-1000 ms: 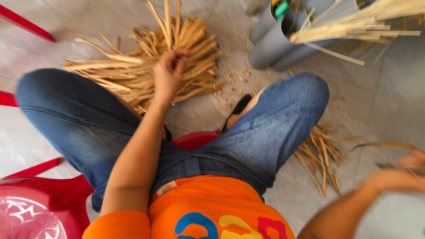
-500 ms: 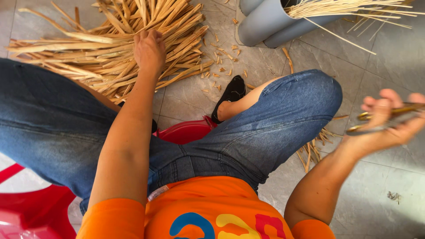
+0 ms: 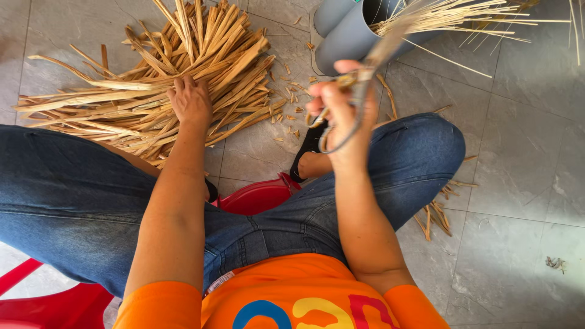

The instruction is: The person sits cross-legged on a red plastic chair and uses shears to split dried palm leaves into thin strips. The person repeatedly picks up a leaf, splits it with the shears, and drops the resulting strips onto a growing pile on the floor.

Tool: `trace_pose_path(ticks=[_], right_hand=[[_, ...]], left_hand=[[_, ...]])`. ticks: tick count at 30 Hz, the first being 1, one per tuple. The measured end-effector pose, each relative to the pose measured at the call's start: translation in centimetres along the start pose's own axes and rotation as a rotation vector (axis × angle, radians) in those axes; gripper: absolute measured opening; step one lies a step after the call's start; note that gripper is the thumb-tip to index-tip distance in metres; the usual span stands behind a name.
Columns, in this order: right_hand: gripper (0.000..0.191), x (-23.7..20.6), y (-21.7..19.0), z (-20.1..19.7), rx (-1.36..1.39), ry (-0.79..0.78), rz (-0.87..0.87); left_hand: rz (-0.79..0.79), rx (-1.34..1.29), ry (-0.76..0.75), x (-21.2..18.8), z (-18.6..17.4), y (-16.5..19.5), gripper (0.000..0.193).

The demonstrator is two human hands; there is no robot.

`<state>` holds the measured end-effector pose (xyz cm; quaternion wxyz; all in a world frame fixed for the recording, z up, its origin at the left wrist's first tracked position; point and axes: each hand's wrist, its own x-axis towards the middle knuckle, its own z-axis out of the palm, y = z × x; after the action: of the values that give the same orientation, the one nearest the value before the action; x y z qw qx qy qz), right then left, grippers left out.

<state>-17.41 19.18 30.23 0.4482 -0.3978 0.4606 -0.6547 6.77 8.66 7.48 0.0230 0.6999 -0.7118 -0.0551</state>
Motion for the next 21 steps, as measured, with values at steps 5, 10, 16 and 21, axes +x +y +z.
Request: trace_pose_path(ticks=[5,10,16,21], right_hand=[[0.035,0.6,6.0,-1.5,-0.095,0.013,0.104],[0.041,2.0,8.8,-3.3,-0.086,0.148,0.129],[0.044,1.9,8.7,-4.3,0.045,0.182,0.115],[0.038,0.3,7.1,-3.1,0.013,-0.020,-0.011]], left_hand=[[-0.122,-0.412,-0.050,-0.3,-0.7,1.0,0.014],[-0.007,-1.346,-0.229,-1.1,-3.9,4.7,0.006],[0.247,-1.298,-0.521,-6.3,-8.7,7.2,0.009],[0.382,-1.334,-0.423,-8.9,-11.6,7.9,0.016]])
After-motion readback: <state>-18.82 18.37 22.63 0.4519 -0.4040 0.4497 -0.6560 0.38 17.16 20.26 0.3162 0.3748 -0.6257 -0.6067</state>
